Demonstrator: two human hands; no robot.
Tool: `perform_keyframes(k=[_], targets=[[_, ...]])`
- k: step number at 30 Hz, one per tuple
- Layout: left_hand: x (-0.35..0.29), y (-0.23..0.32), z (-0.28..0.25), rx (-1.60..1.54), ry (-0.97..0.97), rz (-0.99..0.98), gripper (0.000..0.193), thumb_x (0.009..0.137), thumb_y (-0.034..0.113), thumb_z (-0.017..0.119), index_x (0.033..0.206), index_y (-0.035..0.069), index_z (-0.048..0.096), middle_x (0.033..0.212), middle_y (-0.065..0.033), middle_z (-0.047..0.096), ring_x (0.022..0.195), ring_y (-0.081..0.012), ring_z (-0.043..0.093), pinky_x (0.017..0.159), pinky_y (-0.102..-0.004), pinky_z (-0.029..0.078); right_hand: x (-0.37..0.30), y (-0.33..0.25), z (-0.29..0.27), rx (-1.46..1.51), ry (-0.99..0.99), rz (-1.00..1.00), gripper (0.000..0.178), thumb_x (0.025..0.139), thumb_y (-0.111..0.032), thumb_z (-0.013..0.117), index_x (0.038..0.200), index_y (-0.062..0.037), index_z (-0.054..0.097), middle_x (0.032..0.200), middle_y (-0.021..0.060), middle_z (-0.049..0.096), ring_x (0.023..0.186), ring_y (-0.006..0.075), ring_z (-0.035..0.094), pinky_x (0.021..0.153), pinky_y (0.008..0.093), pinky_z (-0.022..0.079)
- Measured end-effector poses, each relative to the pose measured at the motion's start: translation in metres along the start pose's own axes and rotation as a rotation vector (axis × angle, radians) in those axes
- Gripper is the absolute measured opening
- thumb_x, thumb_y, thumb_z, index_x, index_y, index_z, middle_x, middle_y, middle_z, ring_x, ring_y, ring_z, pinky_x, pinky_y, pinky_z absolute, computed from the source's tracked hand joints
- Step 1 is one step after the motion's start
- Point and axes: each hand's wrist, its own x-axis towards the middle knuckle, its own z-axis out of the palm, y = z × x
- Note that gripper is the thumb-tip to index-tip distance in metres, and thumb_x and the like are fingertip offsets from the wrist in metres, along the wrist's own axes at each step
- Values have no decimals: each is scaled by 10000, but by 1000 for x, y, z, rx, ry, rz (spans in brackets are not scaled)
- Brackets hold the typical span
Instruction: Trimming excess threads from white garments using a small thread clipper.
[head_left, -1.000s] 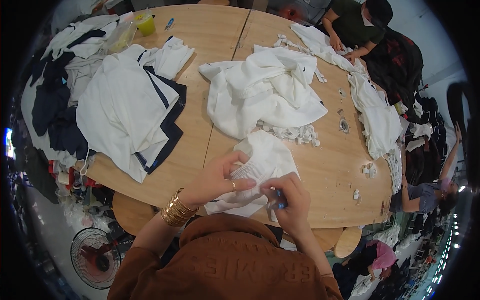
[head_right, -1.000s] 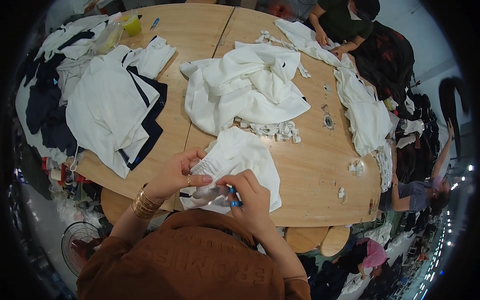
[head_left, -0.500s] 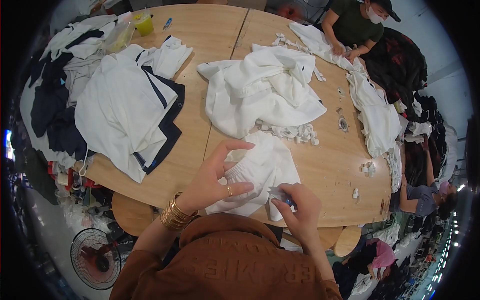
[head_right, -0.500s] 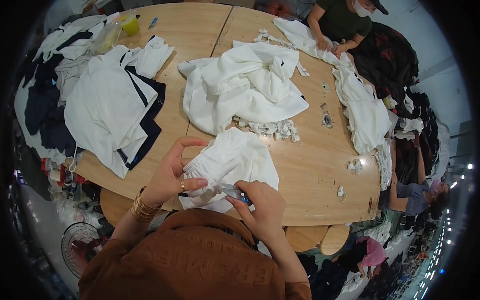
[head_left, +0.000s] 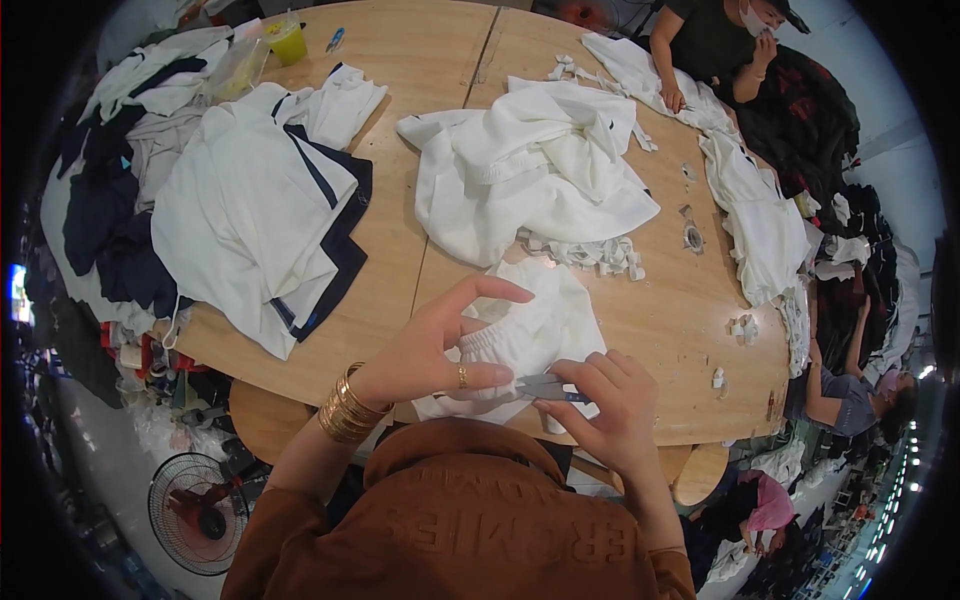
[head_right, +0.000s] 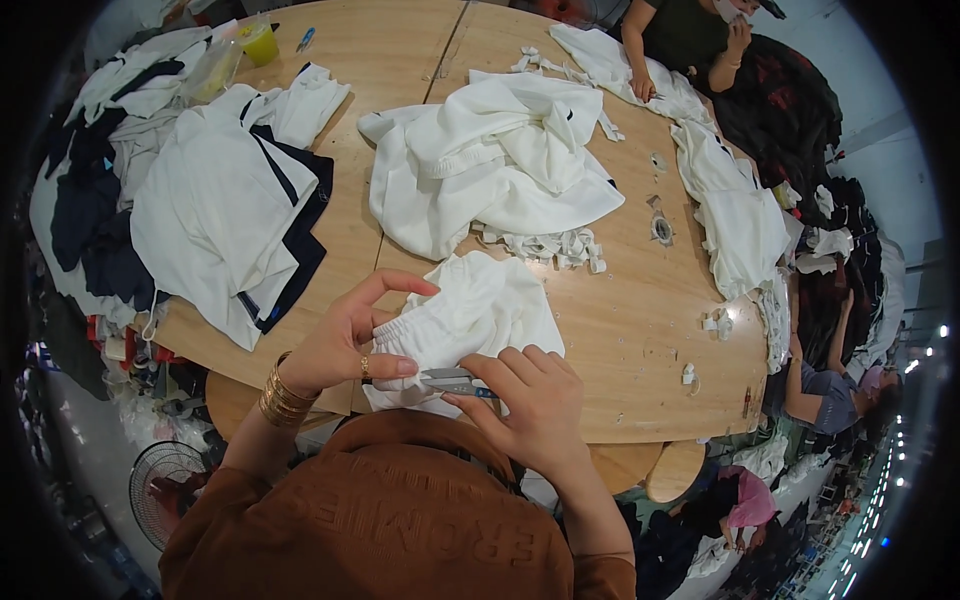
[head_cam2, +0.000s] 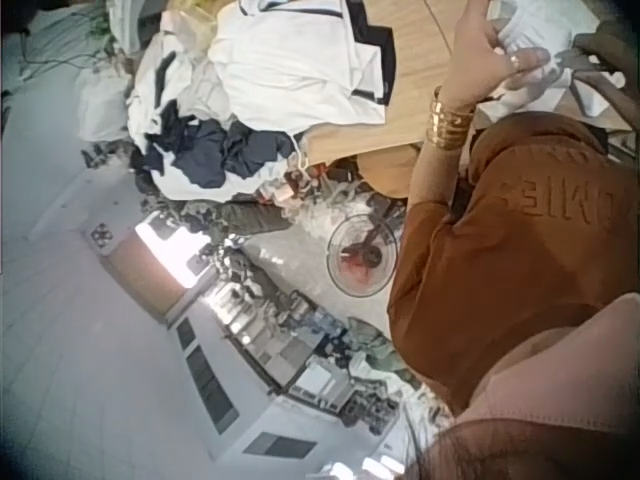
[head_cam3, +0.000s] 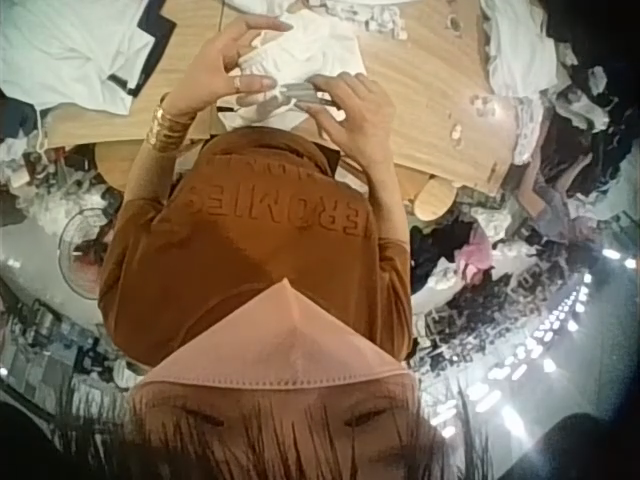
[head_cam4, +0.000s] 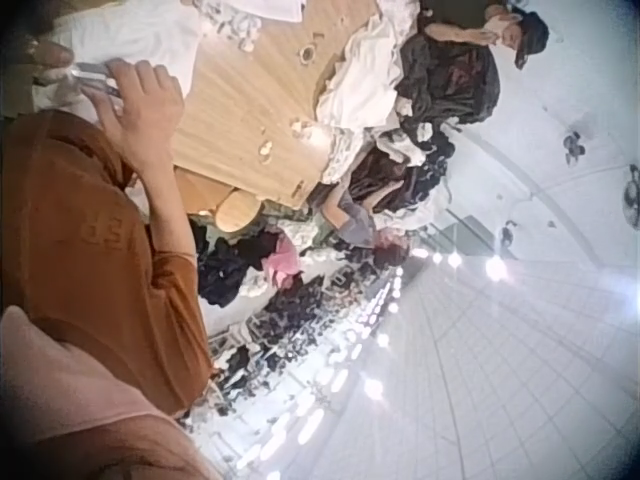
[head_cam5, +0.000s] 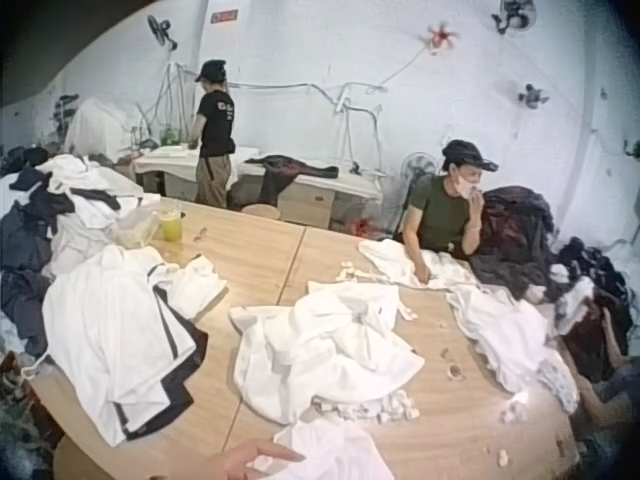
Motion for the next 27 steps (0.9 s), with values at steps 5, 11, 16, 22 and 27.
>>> perform_keyframes(k=[5,11,16,22,27], targets=[[2,2,-1,-2,-46,-48,610,702,57,670,1231,85,367,943,-99,609,845,-112,577,731,-241,444,3,1,0,-6,5,-53,280,598,-240,732,799,-94,602,586,9,488,530,184,437,491,299,324],[3,3,-4,6,-64,-51,606,702,70,676,1227,89,374,929,-97,613,837,-113,579,724,-242,445,5,-1,-2,-35,3,-55,268,599,-235,731,790,-97,604,587,6,485,532,182,431,496,300,320],[4,1,-4,-12,-68,-54,605,703,64,676,1227,87,375,926,-95,615,832,-107,578,721,-237,445,4,-1,-1,-41,17,-41,242,605,-218,728,775,-98,605,590,9,488,532,186,431,495,300,318],[4,2,-5,-39,-60,-52,607,709,59,675,1230,74,364,943,-99,611,845,-103,574,718,-231,444,-2,4,4,266,89,164,237,662,-174,723,844,-81,601,635,-2,513,515,110,424,477,233,324],[3,-2,-4,-50,-8,10,587,715,57,673,1214,65,363,949,-107,608,855,-110,574,717,-230,444,-7,-7,13,565,105,430,297,680,-111,717,937,-44,584,725,13,550,557,77,404,502,187,348]])
